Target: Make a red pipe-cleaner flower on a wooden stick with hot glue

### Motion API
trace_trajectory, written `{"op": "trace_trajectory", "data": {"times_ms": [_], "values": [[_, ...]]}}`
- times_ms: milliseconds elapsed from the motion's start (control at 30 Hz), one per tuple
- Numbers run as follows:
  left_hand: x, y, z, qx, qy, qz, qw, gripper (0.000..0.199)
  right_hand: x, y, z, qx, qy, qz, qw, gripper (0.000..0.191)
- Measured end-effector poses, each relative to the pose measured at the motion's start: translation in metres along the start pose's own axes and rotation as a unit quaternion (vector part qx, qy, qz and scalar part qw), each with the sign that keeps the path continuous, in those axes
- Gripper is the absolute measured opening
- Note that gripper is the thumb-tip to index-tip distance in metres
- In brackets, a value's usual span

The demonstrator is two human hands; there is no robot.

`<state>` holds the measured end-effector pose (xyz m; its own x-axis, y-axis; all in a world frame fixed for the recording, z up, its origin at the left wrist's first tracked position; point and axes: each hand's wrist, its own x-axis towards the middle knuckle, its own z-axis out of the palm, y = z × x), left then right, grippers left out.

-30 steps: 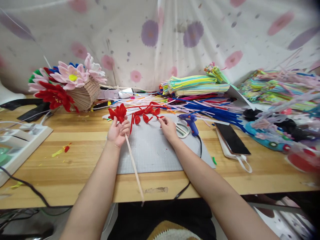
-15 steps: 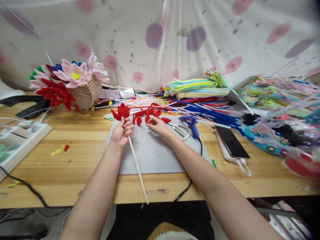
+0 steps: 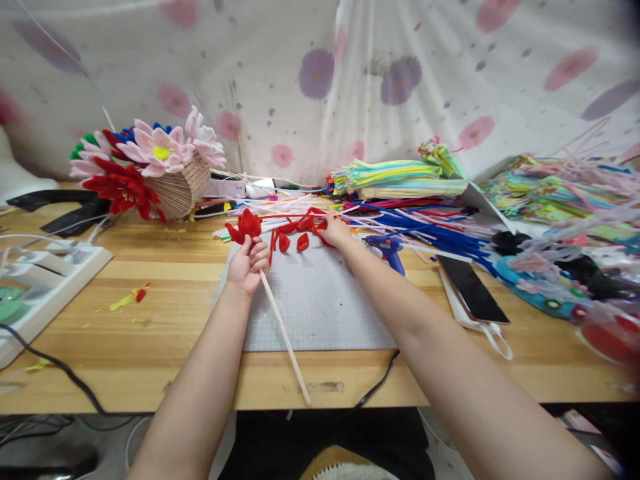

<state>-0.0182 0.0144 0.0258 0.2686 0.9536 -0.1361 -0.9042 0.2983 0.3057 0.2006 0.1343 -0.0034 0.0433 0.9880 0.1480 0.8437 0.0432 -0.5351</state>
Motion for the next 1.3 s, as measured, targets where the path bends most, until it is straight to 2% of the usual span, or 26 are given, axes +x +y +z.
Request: {"op": "trace_trajectory", "data": {"times_ms": [133, 233, 367, 467, 567, 667, 833, 1000, 1100, 1167, 1233, 1300], "values": [[-0.002, -0.003, 0.004, 0.018, 0.000, -0.008, 1.000, 0.030, 0.000, 0.000, 0.007, 0.030, 0.008, -0.005, 1.000, 0.036], [-0.002, -0.005, 0.007, 0.035, 0.012, -0.012, 0.999, 0.027, -0.004, 0.000, 0.003, 0.088, 0.061, -0.019, 0.994, 0.027], [-0.001, -0.012, 0.008, 0.101, 0.033, -0.019, 0.994, 0.021, -0.028, -0.004, -0.013, 0.221, 0.158, -0.051, 0.961, 0.017], [0.000, -0.023, 0.009, 0.184, 0.039, 0.003, 0.982, 0.023, -0.059, -0.011, -0.021, 0.303, 0.174, -0.092, 0.932, 0.018], [0.000, -0.036, 0.008, 0.261, 0.041, 0.051, 0.963, 0.028, -0.086, -0.015, -0.019, 0.348, 0.118, -0.121, 0.922, 0.023], [0.000, -0.048, 0.006, 0.303, 0.070, 0.079, 0.947, 0.030, -0.100, -0.018, -0.008, 0.391, 0.044, -0.096, 0.914, 0.024], [0.002, -0.057, 0.003, 0.330, 0.113, 0.100, 0.932, 0.034, -0.106, -0.032, 0.006, 0.475, -0.053, -0.061, 0.877, 0.031], [0.003, -0.059, -0.001, 0.364, 0.126, 0.108, 0.916, 0.038, -0.108, -0.046, 0.005, 0.479, -0.096, -0.088, 0.868, 0.029], [0.004, -0.058, -0.002, 0.368, 0.143, 0.125, 0.910, 0.038, -0.106, -0.039, -0.004, 0.481, -0.163, -0.096, 0.856, 0.027], [0.005, -0.056, -0.003, 0.347, 0.151, 0.125, 0.917, 0.035, -0.106, -0.026, -0.016, 0.475, -0.193, -0.094, 0.853, 0.027], [0.005, -0.053, -0.002, 0.316, 0.152, 0.113, 0.930, 0.032, -0.107, -0.006, -0.035, 0.453, -0.210, -0.087, 0.862, 0.028], [0.004, -0.049, -0.001, 0.283, 0.142, 0.091, 0.944, 0.028, -0.112, 0.018, -0.060, 0.418, -0.258, -0.073, 0.868, 0.027]]}}
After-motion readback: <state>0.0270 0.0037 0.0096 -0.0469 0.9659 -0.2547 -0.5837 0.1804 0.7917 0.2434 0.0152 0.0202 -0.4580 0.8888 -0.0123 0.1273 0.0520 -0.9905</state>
